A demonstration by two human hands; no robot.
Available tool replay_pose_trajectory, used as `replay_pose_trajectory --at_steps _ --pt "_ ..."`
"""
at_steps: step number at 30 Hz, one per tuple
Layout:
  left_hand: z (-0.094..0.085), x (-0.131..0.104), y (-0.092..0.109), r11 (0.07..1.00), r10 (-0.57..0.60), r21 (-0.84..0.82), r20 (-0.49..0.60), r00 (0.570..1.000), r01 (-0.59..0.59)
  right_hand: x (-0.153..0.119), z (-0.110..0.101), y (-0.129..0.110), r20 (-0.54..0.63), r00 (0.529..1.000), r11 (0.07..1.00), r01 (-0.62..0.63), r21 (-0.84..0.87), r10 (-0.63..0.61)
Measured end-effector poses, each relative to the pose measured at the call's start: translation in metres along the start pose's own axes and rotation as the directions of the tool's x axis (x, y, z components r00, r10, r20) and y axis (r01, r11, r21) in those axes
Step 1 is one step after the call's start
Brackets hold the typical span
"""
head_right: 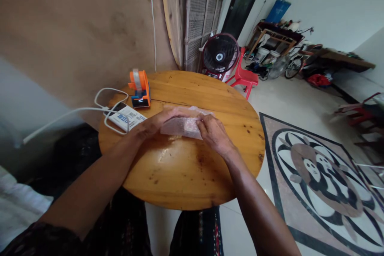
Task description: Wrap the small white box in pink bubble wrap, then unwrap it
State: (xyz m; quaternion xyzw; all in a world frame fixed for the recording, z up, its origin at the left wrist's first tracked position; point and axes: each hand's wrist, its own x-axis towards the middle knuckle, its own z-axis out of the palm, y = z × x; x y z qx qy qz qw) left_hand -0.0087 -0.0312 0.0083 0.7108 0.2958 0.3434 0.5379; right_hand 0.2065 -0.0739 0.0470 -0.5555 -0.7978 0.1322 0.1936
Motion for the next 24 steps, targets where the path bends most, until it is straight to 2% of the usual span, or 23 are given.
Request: replay_pose_trajectory --at_steps 3,7,11,16,20,24 --pt "-0.004 -0.005 0.006 0.999 0.028 0.021 -0.037 0.999 -0.027 0.004 0.004 0.005 -0.001 1.0 1.0 -0.014 0.023 0.014" --pt "-0.005 -0.005 0.008 0.989 -0.025 0.146 0.015 1.0 0.023 0.008 0.011 0.014 -0.034 0.999 0.996 -0.03 0.084 0.033" --pt "0.005 0.001 0.002 0.956 -0.063 0.284 -0.072 0.995 0.08 0.009 0.016 0.021 -0.029 0.997 0.986 -0.064 0.153 0.069" --pt "0.013 0.002 -0.004 0.962 -0.105 0.238 -0.137 0.985 0.136 0.005 0.019 0.023 0.001 0.996 0.969 -0.083 0.232 0.085" --pt "0.014 0.001 -0.001 0.953 -0.127 0.256 -0.154 0.98 0.164 0.002 0.021 0.024 0.019 0.993 0.946 -0.113 0.302 0.113" --pt "0.014 0.0 -0.001 0.949 -0.202 0.208 -0.178 0.963 0.238 0.001 0.024 0.024 0.022 0.992 0.936 -0.128 0.328 0.127"
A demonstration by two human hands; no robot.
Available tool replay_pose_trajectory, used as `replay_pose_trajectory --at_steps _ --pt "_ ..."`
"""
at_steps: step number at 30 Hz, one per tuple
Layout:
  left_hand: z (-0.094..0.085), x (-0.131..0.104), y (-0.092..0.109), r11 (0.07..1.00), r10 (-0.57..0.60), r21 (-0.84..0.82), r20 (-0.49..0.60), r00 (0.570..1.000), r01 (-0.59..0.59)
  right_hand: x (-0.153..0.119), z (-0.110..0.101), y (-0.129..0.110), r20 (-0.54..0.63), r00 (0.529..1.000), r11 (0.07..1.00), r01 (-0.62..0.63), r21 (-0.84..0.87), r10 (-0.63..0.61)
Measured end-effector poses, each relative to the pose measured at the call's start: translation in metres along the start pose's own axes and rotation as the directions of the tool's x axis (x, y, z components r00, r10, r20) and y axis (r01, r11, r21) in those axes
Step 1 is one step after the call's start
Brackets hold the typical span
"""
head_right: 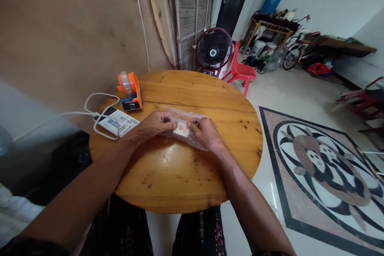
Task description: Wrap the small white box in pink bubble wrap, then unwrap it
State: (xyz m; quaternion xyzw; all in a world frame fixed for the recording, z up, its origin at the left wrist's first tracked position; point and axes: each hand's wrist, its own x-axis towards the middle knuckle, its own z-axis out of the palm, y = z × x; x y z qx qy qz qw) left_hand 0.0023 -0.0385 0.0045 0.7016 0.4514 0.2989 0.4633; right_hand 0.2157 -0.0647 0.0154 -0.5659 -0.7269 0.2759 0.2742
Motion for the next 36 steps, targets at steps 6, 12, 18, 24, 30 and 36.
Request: replay_pose_trajectory --at_steps 6,12,18,24,30,36 --pt "-0.003 -0.001 0.0 0.999 -0.013 -0.03 0.033 0.999 0.015 0.003 0.006 0.007 -0.024 0.999 0.998 0.044 0.041 -0.043" --pt "-0.003 0.001 -0.003 0.999 0.008 -0.032 0.038 0.999 -0.006 0.008 0.01 0.014 -0.081 0.981 0.978 0.183 0.102 -0.175" --pt "0.001 0.001 -0.001 1.0 0.03 -0.009 -0.007 1.0 -0.03 0.006 0.01 0.013 -0.078 0.982 0.983 0.178 0.036 -0.175" --pt "0.002 0.0 0.004 1.0 0.01 0.01 -0.038 0.999 -0.01 0.006 0.014 0.013 -0.15 0.969 0.98 0.195 -0.033 -0.198" --pt "0.002 0.001 0.003 1.0 -0.003 0.026 -0.044 0.999 0.004 0.005 0.016 0.014 -0.234 0.926 0.954 0.279 -0.108 -0.297" --pt "0.003 0.002 0.001 1.0 0.0 0.015 -0.053 0.999 0.001 0.006 0.016 0.013 -0.23 0.886 0.914 0.374 -0.16 -0.403"
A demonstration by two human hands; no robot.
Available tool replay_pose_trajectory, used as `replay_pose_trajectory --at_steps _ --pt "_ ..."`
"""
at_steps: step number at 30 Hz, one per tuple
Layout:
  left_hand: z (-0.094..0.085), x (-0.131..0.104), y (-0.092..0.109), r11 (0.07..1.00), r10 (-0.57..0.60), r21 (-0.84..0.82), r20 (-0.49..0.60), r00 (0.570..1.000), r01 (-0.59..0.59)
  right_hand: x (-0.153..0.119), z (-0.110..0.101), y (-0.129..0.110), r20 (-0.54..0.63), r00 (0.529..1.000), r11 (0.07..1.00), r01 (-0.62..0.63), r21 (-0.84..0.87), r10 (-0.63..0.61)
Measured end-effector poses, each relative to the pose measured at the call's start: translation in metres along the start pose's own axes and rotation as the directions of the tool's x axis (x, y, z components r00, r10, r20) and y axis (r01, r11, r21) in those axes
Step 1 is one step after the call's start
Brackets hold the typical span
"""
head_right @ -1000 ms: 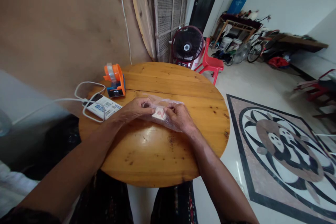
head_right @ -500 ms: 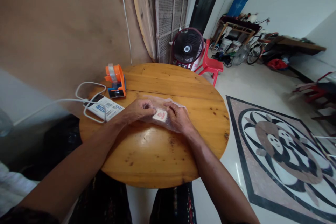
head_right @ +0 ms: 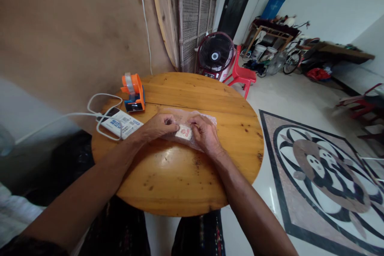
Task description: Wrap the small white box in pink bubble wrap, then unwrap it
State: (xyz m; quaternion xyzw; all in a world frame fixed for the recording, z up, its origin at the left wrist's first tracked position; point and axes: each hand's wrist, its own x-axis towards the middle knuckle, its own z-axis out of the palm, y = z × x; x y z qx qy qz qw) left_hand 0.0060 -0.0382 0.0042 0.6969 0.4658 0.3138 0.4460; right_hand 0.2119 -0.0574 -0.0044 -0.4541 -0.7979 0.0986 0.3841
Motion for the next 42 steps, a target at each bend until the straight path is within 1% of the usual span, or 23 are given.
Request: replay_pose_trajectory --at_steps 4,7,10,14,15,17,23,26,28,30,32,34,36,38,40,42 --pt "0.001 0.0 -0.001 1.0 0.002 -0.009 -0.007 1.0 -0.002 0.0 -0.003 -0.003 0.045 0.996 0.997 0.072 0.014 -0.073" --pt "0.0 0.0 -0.003 0.999 0.04 0.006 -0.016 0.999 -0.04 0.0 -0.007 -0.008 0.068 0.995 0.996 0.078 0.032 -0.08" --pt "0.0 0.001 -0.005 0.998 0.064 0.026 -0.015 0.998 -0.064 -0.001 -0.011 -0.011 0.083 0.996 0.999 -0.013 0.03 0.011" --pt "-0.001 0.0 -0.005 0.999 0.043 0.013 -0.003 0.999 -0.043 -0.002 -0.012 -0.01 0.165 0.973 0.986 -0.165 0.009 0.162" --pt "-0.001 0.0 -0.004 0.999 0.037 0.012 -0.004 0.999 -0.037 -0.002 -0.011 -0.01 0.174 0.968 0.982 -0.187 0.006 0.183" --pt "-0.001 -0.001 -0.003 1.0 0.027 0.009 -0.001 1.0 -0.027 -0.001 -0.01 -0.009 0.156 0.968 0.979 -0.201 0.019 0.196" --pt "-0.001 0.0 -0.003 0.999 0.035 0.017 0.003 0.999 -0.035 -0.001 -0.002 -0.002 0.043 0.991 0.987 -0.131 0.093 0.128" --pt "-0.001 0.0 -0.003 0.999 0.031 0.022 0.002 1.0 -0.031 -0.002 0.001 0.002 0.042 0.988 0.984 -0.15 0.1 0.147" --pt "-0.001 0.0 -0.003 0.999 0.036 0.015 0.006 0.999 -0.036 -0.002 0.001 0.003 0.036 0.991 0.988 -0.135 0.077 0.132" --pt "-0.001 0.0 -0.003 0.999 0.043 0.019 0.007 0.999 -0.043 -0.001 0.0 0.003 0.013 0.998 0.998 -0.057 0.035 0.057" --pt "-0.001 0.001 -0.003 0.998 0.047 0.029 0.002 0.999 -0.047 0.0 -0.001 0.002 0.0 0.999 0.999 0.048 0.003 -0.048" --pt "0.0 0.001 -0.003 0.999 0.039 0.036 -0.007 0.999 -0.038 0.0 0.0 0.003 0.006 0.991 0.991 0.134 -0.008 -0.134" --pt "0.0 0.001 -0.002 0.999 0.014 0.041 -0.017 1.0 -0.014 0.0 0.001 0.004 0.033 0.983 0.983 0.183 -0.003 -0.183" --pt "0.0 0.0 -0.002 0.999 -0.002 0.045 -0.019 1.0 0.003 0.0 0.002 0.006 0.072 0.98 0.982 0.187 0.021 -0.188" --pt "0.001 0.0 -0.001 0.999 -0.004 0.042 -0.014 1.0 0.004 -0.001 0.001 0.007 0.102 0.982 0.987 0.154 0.035 -0.156" --pt "0.001 0.0 -0.001 0.999 0.004 0.037 -0.01 1.0 -0.003 -0.001 0.001 0.007 0.1 0.986 0.991 0.131 0.037 -0.134"
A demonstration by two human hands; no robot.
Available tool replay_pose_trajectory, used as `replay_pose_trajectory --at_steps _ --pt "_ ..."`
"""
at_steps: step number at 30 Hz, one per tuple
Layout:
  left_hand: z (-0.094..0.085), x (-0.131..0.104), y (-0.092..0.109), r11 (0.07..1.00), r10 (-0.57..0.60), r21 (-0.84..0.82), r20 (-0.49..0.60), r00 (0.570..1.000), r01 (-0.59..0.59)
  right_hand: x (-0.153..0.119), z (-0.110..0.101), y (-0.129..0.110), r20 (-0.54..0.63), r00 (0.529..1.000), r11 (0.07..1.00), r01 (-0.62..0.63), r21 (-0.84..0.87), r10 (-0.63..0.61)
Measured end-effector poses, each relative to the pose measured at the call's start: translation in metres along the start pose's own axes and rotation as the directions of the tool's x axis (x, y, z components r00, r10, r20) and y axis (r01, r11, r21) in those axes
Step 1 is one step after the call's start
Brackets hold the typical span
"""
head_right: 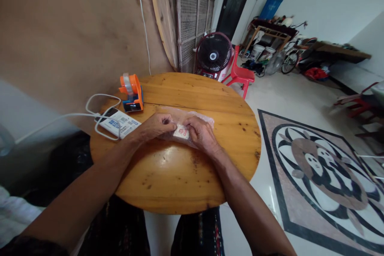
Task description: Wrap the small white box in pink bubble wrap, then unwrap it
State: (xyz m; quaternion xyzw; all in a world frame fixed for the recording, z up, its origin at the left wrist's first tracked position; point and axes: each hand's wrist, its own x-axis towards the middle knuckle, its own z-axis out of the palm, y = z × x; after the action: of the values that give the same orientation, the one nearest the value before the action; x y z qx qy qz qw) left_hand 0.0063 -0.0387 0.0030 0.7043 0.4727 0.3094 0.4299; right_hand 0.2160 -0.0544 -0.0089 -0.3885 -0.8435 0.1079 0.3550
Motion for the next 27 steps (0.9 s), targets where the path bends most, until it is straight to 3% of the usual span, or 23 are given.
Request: replay_pose_trajectory --at_steps 12,18,23,27 --pt "0.001 -0.002 -0.003 0.996 -0.085 -0.011 -0.007 0.996 0.085 0.0 -0.011 -0.012 0.021 1.0 0.999 -0.006 0.046 0.005" --pt "0.002 0.0 -0.003 0.996 -0.083 -0.016 -0.013 0.996 0.083 -0.002 -0.013 -0.008 0.175 0.985 1.0 -0.006 -0.01 0.008" --pt "0.002 -0.006 0.007 0.981 -0.027 0.189 -0.127 0.992 0.051 -0.003 -0.015 -0.011 0.205 0.973 0.995 -0.102 -0.022 0.104" --pt "0.0 -0.019 0.018 0.937 -0.03 0.336 -0.192 0.981 0.095 -0.004 -0.016 -0.012 0.195 0.97 0.988 -0.151 0.026 0.144"
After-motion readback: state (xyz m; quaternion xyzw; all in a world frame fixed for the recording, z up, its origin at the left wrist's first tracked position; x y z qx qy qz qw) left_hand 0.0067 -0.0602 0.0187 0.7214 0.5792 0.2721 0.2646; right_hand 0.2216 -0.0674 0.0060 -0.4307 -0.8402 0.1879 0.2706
